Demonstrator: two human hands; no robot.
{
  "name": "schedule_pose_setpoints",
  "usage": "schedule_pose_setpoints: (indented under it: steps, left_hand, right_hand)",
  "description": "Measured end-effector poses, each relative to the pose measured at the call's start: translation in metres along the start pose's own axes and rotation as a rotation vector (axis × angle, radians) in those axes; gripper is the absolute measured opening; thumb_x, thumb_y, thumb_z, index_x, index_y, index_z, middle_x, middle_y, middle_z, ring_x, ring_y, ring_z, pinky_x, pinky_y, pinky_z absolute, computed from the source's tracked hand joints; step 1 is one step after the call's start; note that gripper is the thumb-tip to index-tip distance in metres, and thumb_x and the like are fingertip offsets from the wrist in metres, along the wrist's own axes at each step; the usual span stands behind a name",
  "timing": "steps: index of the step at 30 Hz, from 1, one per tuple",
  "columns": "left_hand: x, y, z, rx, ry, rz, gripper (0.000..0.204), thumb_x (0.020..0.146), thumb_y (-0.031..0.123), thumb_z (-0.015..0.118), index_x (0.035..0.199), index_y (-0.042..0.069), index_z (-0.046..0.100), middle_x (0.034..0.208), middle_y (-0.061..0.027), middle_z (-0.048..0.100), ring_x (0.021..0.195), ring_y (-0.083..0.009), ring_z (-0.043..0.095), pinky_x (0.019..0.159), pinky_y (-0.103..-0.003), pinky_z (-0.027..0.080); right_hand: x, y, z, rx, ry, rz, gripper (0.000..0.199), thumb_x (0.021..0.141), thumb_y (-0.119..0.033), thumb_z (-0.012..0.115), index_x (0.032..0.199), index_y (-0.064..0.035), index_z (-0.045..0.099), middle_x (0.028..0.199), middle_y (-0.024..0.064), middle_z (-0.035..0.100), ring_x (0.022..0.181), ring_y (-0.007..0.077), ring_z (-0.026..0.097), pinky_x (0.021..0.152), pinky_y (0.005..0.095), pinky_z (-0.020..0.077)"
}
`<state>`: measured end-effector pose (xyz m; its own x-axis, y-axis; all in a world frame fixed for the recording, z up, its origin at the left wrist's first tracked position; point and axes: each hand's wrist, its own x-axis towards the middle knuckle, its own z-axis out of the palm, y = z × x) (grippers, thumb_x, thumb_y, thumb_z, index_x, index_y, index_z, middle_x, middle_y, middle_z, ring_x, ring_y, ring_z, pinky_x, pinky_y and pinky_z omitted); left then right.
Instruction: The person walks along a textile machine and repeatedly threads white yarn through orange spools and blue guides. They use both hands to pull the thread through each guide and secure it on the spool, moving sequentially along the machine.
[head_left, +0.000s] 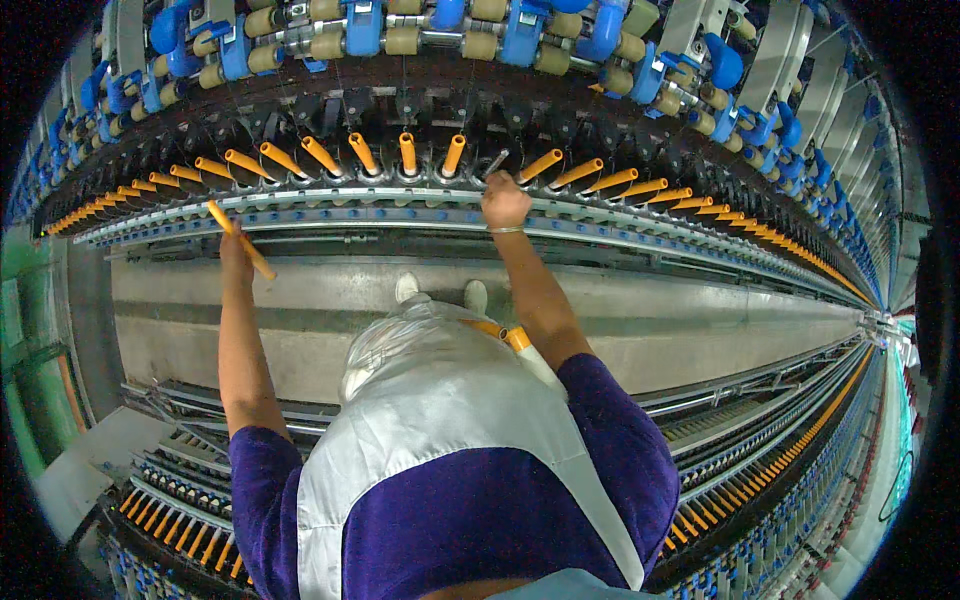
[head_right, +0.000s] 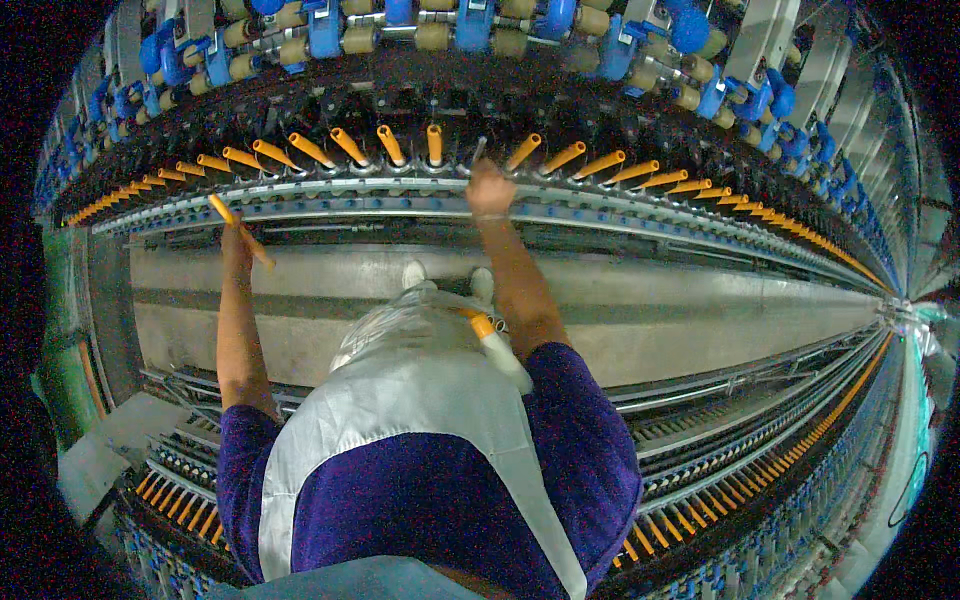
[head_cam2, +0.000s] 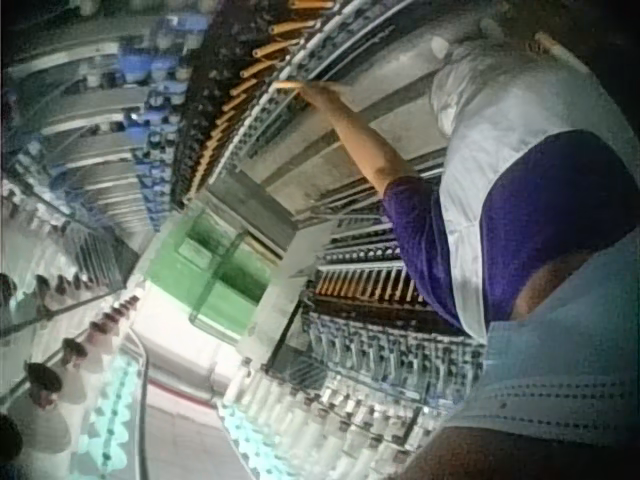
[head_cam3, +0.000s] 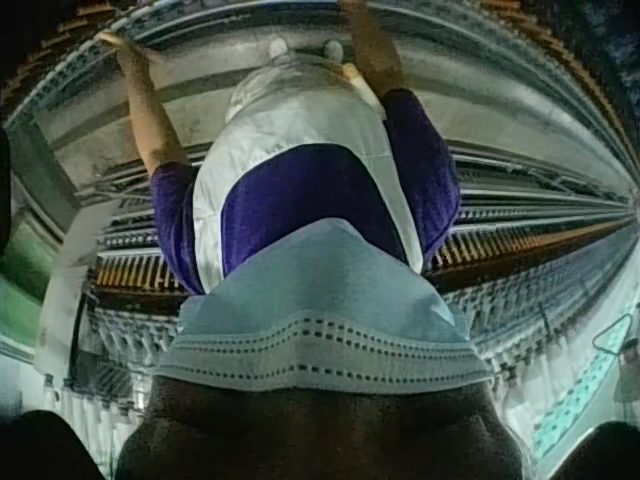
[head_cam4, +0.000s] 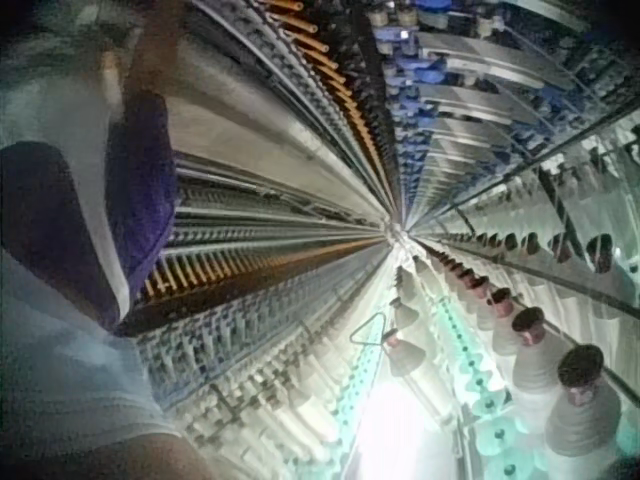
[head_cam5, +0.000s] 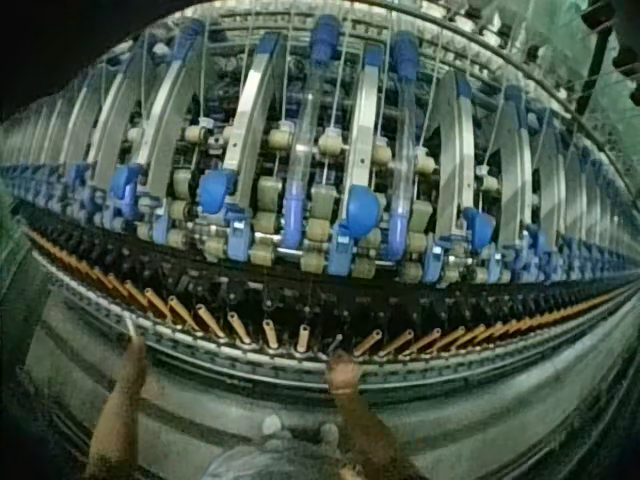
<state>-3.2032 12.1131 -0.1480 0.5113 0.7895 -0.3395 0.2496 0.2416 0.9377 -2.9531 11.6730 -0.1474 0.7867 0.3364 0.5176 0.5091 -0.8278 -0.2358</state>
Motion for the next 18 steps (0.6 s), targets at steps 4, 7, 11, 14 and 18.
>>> schedule_pose_setpoints:
  steps: [4, 7, 11, 14, 18]
  left_hand:
    - [-0.094, 0.04, 0.116, 0.175, -0.311, 0.196, 0.024, 0.095, 0.029, 0.048, 0.109, 0.009, 0.054, 0.078, 0.0031, 0.05, 0.07, -0.0085, 0.047, 0.066, -0.027, 0.042]
    - [-0.174, 0.076, 0.229, 0.182, -0.793, 0.18, 0.035, 0.093, 0.022, 0.056, 0.124, 0.007, 0.052, 0.101, -0.0025, 0.058, 0.095, -0.0132, 0.054, 0.085, -0.027, 0.044]
    - [-0.207, 0.143, 0.342, 0.235, -0.86, 0.658, 0.038, 0.086, 0.021, 0.064, 0.118, 0.001, 0.058, 0.106, -0.0081, 0.062, 0.097, -0.0109, 0.056, 0.084, -0.024, 0.043]
    - [-0.195, 0.174, 0.373, 0.031, -0.794, 0.645, 0.036, 0.085, 0.018, 0.064, 0.118, 0.003, 0.059, 0.101, -0.0114, 0.067, 0.088, -0.0124, 0.061, 0.08, -0.026, 0.046]
    - [-0.19, 0.153, 0.386, 0.137, -0.647, 0.708, 0.047, 0.086, 0.013, 0.062, 0.131, 0.008, 0.049, 0.099, -0.0091, 0.068, 0.089, -0.0131, 0.062, 0.076, -0.027, 0.047]
  right_hand:
    - [0.031, 0.014, -0.108, 0.257, 0.4, -0.084, 0.009, 0.067, 0.002, 0.058, 0.068, -0.0067, 0.059, 0.088, 0.0074, 0.064, 0.071, 0.0194, 0.06, 0.062, 0.0293, 0.0493]
    - [0.04, 0.052, -0.201, 0.554, 0.284, 0.252, 0.011, 0.068, 0.005, 0.061, 0.063, -0.0033, 0.055, 0.112, 0.0176, 0.059, 0.081, 0.0209, 0.06, 0.067, 0.0285, 0.0489]
    - [0.016, 0.084, -0.191, 1.453, -0.01, 0.753, 0.006, 0.078, -0.006, 0.06, 0.075, -0.0034, 0.056, 0.093, 0.0131, 0.061, 0.065, 0.0129, 0.06, 0.055, 0.0226, 0.0476]
    - [-0.022, 0.081, -0.142, 0.369, -0.531, 0.326, 0.024, 0.082, -0.021, 0.065, 0.096, -0.0008, 0.064, 0.07, 0.0068, 0.065, 0.062, 0.0144, 0.062, 0.055, 0.0272, 0.0475]
    - [-0.047, 0.081, -0.168, 0.882, -0.917, 0.468, 0.02, 0.083, -0.018, 0.067, 0.093, -0.0017, 0.069, 0.066, -0.0014, 0.059, 0.056, 0.0063, 0.048, 0.051, 0.023, 0.0385]
